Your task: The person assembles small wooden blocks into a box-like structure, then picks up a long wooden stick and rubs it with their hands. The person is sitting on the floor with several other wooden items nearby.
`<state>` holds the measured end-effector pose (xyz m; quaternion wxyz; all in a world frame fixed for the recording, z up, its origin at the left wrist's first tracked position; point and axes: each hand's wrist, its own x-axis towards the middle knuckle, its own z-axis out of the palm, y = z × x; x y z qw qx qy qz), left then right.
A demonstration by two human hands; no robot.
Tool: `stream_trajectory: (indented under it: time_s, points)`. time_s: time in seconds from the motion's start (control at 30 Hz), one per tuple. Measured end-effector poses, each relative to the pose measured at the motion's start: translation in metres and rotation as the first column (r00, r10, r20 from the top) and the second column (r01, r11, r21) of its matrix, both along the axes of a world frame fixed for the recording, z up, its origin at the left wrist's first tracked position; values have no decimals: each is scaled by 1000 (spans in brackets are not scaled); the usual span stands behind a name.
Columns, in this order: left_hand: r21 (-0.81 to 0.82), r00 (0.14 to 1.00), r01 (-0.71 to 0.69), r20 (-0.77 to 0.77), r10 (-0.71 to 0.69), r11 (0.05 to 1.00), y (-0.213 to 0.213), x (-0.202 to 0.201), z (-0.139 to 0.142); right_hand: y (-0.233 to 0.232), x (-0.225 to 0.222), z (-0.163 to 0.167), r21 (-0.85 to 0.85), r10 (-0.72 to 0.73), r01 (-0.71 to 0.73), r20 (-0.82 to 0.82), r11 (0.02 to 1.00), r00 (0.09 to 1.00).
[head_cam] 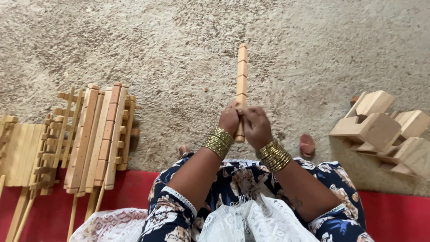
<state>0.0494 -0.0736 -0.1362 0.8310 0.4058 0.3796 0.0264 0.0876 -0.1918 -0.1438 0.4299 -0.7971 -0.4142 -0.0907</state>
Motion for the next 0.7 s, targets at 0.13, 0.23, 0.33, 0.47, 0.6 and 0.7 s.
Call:
stream_trajectory:
  time_s: [0.13, 0.23, 0.33, 0.47, 0.6, 0.7]
  points:
    - [593, 835, 538, -278, -475, 599, -24, -3, 7, -9, 39, 10, -19, -249, 250, 43, 968, 968]
    - [125, 907, 421, -50, -418, 898, -42, -12, 19, -19, 60, 21, 105, -335, 319, 235, 942, 913]
    - [139, 922, 386, -30, -385, 912, -40, -15, 26, -20, 51, 26, 46, -302, 345, -388, 937, 871]
    - [30, 986, 166, 7, -166, 986, -13, -10, 23, -8, 7, 21, 122, 23, 20, -338, 992, 941]
    - [-150, 979, -62, 184, 90, 987, -1, -6, 18, -1, -18, 15, 81, 99, -81, -258, 993, 961]
    - [94, 991, 118, -73, -111, 989, -19, -8, 24, -3, -1, 16, 96, -72, 151, -562, 984, 824]
